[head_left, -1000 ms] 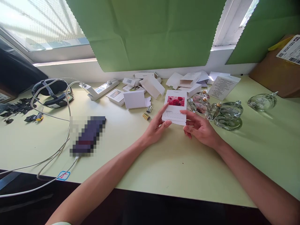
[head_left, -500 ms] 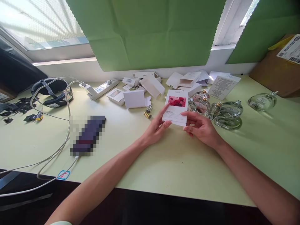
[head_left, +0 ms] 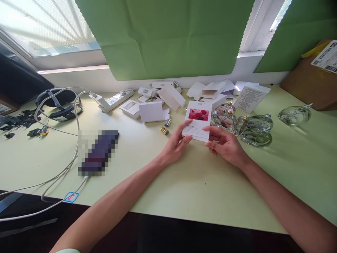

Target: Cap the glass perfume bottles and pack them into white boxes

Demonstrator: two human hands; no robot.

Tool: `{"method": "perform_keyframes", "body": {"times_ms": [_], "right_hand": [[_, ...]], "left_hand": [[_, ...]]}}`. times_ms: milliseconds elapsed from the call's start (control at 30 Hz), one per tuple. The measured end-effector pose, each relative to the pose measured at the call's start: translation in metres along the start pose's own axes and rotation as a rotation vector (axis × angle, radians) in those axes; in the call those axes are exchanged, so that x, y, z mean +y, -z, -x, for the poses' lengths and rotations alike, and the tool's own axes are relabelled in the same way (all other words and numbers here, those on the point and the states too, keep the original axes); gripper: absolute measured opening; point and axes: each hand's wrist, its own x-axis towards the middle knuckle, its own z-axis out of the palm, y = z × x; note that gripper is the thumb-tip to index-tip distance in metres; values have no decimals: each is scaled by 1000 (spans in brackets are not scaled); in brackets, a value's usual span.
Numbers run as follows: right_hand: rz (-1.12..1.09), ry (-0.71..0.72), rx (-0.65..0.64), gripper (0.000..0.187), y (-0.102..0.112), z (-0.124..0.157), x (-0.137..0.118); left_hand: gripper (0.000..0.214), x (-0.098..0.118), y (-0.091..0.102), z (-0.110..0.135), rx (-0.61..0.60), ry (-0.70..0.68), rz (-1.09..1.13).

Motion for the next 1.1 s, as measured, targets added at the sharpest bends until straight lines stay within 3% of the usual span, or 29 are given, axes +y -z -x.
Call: {"method": "perform_keyframes", "body": {"times_ms": [467, 700, 1100], "right_hand": [[26, 26, 17, 42, -4, 1, 5], [31, 53, 28, 31, -6, 1, 4], [62, 89, 57, 33, -4, 0, 6]], "left_hand": [[45, 2, -4, 2, 69, 3, -103], [40, 3, -7, 2, 119, 30, -140], [43, 2, -5, 1, 34, 5, -114]]}}
